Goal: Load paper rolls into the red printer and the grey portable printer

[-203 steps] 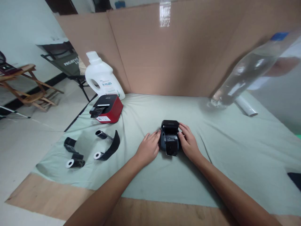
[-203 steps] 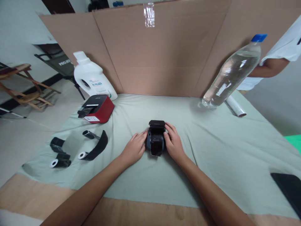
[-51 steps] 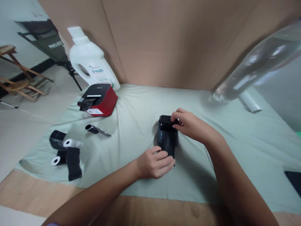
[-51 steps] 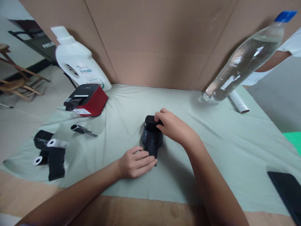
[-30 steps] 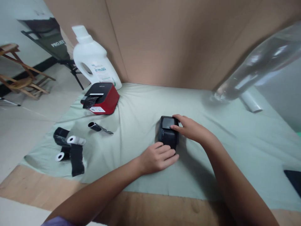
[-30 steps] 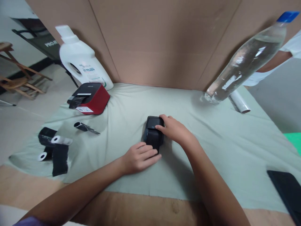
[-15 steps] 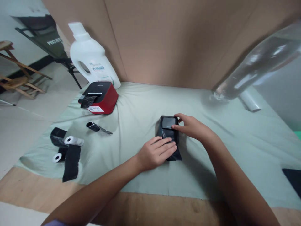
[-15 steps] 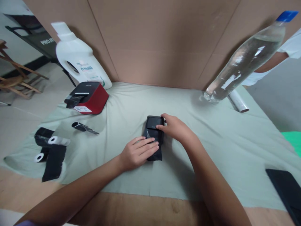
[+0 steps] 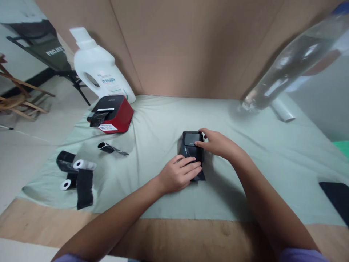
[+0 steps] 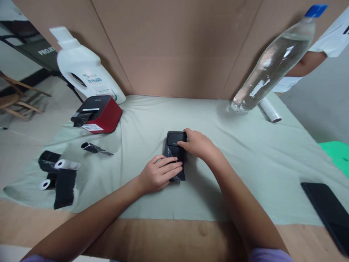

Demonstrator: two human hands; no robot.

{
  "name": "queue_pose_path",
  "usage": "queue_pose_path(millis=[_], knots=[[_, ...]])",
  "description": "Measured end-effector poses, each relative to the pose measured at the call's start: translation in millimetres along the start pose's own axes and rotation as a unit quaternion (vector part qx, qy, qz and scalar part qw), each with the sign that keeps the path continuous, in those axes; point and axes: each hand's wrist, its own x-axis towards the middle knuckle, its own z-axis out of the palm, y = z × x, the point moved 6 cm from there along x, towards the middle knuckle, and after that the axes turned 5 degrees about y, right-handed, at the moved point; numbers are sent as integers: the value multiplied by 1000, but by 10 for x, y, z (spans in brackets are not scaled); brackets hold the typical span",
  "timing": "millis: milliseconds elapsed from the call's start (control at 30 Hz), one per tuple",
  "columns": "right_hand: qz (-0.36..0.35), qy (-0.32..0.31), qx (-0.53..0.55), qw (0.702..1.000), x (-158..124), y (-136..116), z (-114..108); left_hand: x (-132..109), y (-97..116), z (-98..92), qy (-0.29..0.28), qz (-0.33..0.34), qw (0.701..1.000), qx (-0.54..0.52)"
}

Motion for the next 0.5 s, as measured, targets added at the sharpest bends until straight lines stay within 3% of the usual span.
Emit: queue_pose_path(millis=[333, 500], knots=[[20, 1, -71, 997, 28, -385, -10, -1, 1, 10, 2, -6, 1000, 2], [28, -3, -78, 997, 57, -396, 92, 11, -8, 11, 0, -10, 1000, -6]])
